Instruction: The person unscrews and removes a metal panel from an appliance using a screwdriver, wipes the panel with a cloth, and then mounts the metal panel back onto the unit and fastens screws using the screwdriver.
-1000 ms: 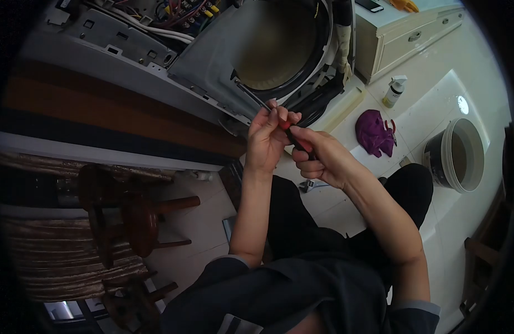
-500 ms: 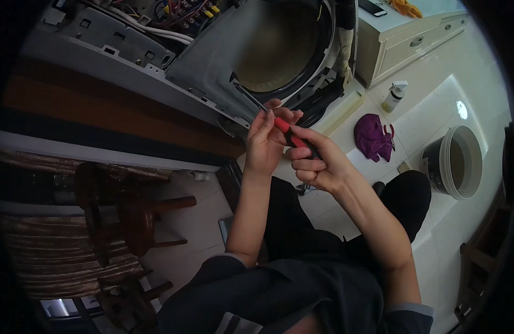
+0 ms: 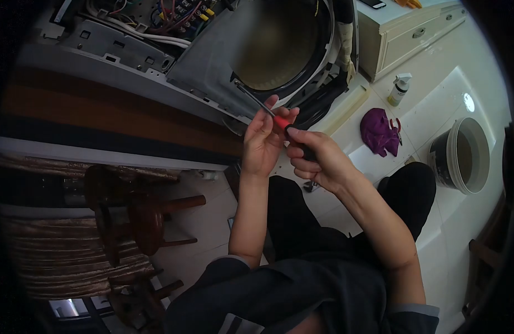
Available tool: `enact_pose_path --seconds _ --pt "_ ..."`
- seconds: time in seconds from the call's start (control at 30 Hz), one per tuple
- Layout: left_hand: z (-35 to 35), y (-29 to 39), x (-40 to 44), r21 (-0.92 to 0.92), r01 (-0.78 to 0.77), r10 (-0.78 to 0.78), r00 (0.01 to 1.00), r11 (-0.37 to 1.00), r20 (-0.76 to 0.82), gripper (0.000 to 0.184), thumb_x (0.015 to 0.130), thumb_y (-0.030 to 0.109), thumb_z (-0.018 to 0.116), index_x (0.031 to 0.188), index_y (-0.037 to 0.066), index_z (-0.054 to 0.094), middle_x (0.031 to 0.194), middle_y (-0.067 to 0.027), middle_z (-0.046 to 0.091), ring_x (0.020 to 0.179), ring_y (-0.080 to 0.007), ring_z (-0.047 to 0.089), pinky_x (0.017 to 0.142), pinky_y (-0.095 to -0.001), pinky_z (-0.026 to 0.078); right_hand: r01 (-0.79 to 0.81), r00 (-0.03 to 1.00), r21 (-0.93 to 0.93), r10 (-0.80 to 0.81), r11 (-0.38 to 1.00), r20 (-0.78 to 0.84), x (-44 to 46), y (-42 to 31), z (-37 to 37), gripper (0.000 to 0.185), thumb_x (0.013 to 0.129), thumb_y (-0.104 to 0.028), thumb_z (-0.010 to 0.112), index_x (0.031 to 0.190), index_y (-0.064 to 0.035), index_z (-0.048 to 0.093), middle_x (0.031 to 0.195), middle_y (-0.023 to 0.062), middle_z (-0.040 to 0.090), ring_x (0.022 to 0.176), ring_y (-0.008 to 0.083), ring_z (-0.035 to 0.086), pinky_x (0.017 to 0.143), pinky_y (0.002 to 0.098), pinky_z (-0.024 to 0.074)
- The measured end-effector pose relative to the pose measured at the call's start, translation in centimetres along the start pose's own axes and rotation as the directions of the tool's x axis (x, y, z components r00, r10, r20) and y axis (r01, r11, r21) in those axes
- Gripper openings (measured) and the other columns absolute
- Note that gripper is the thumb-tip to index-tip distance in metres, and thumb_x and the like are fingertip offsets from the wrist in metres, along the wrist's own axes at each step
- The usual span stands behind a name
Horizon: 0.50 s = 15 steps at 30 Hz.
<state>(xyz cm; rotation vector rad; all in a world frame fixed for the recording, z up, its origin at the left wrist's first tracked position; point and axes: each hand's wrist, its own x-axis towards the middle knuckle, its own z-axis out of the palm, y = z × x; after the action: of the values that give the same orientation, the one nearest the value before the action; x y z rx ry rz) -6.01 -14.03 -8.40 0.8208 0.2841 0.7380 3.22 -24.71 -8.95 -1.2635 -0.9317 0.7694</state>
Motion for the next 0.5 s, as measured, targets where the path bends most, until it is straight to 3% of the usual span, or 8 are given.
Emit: enact_pose_path --seconds 0.07,0.13,0.17,0.27,0.33,0.37,0.5 --pt "-1.9 -0.6 0.3 0.046 -0.024 0.022 0.998 0.999 0.056 0.038 0.100 0.015 0.052 0.133 0.000 0.042 0.110 -0.0116 0.060 0.115 -0.0276 0.059 0.102 -0.0377 0.047 -0.307 0.951 0.335 0.270 0.891 0.152 0.5 -1.4 -1.1 0.025 0.095 -0.024 0.059 0.099 -0.0016 0.049 0.068 0.0057 0.053 0.043 0.0144 0.048 0.039 0.0269 0.0324" --pt "-2.8 -0.5 0.3 0.009 -0.011 0.011 0.998 1.000 0.065 0.042 0.098 0.012 0.055 0.135 -0.001 0.041 0.109 -0.0108 0.061 0.114 -0.0270 0.059 0.099 -0.0360 0.048 -0.577 0.816 0.563 0.440 0.592 0.374 0.6 -2.0 -1.8 0.026 0.095 -0.026 0.060 0.097 -0.0023 0.048 0.068 0.0036 0.052 0.039 0.0122 0.042 0.037 0.0256 0.0288" --pt "-2.9 -0.5 0.3 0.009 -0.006 0.006 0.998 1.000 0.064 0.042 0.098 0.012 0.055 0.135 -0.001 0.041 0.109 -0.0108 0.061 0.114 -0.0270 0.059 0.099 -0.0360 0.048 -0.578 0.816 0.566 0.443 0.589 0.372 0.5 -1.9 -1.6 0.026 0.095 -0.026 0.060 0.097 -0.0023 0.048 0.068 0.0036 0.052 0.039 0.0122 0.042 0.037 0.0256 0.0288" --pt "-3.0 0.0 0.0 0.018 0.008 -0.009 0.998 1.000 0.059 0.043 0.097 0.011 0.057 0.135 -0.001 0.041 0.107 -0.0105 0.062 0.112 -0.0265 0.060 0.097 -0.0349 0.050 -0.291 0.955 0.175 0.273 0.940 0.120 -0.4 -1.0 -0.1 0.028 0.095 -0.025 0.059 0.102 -0.0001 0.050 0.069 0.0080 0.053 0.043 0.0172 0.051 0.040 0.0282 0.0354" --pt "-2.6 0.3 -0.2 0.086 -0.007 0.003 0.999 0.996 0.047 0.040 0.097 0.011 0.057 0.133 -0.002 0.044 0.107 -0.0113 0.063 0.110 -0.0262 0.062 0.096 -0.0335 0.050 -0.063 0.998 -0.169 0.066 0.984 0.014 -0.5 -0.4 0.5 0.029 0.095 -0.025 0.058 0.105 0.0013 0.051 0.069 0.0110 0.054 0.046 0.0205 0.056 0.041 0.0300 0.0398" --pt "-2.2 0.3 0.0 0.083 -0.007 0.003 0.999 0.997 0.044 0.040 0.097 0.011 0.057 0.133 -0.002 0.044 0.107 -0.0113 0.063 0.110 -0.0262 0.062 0.096 -0.0335 0.050 0.041 0.999 -0.342 -0.047 0.939 -0.008 -0.6 -0.3 0.7 0.030 0.095 -0.025 0.058 0.106 0.0021 0.052 0.070 0.0124 0.054 0.047 0.0222 0.059 0.042 0.0308 0.0419" --pt "-2.3 0.0 0.2 0.131 0.002 0.001 1.000 0.991 -0.022 0.039 0.096 0.010 0.059 0.131 -0.003 0.046 0.106 -0.0122 0.065 0.105 -0.0250 0.064 0.094 -0.0330 0.051 -0.065 0.998 -0.226 0.065 0.972 -0.008 -0.7 -1.5 0.1 0.032 0.094 -0.026 0.060 0.109 0.0009 0.051 0.072 0.0118 0.056 0.048 0.0209 0.057 0.043 0.0315 0.0420"
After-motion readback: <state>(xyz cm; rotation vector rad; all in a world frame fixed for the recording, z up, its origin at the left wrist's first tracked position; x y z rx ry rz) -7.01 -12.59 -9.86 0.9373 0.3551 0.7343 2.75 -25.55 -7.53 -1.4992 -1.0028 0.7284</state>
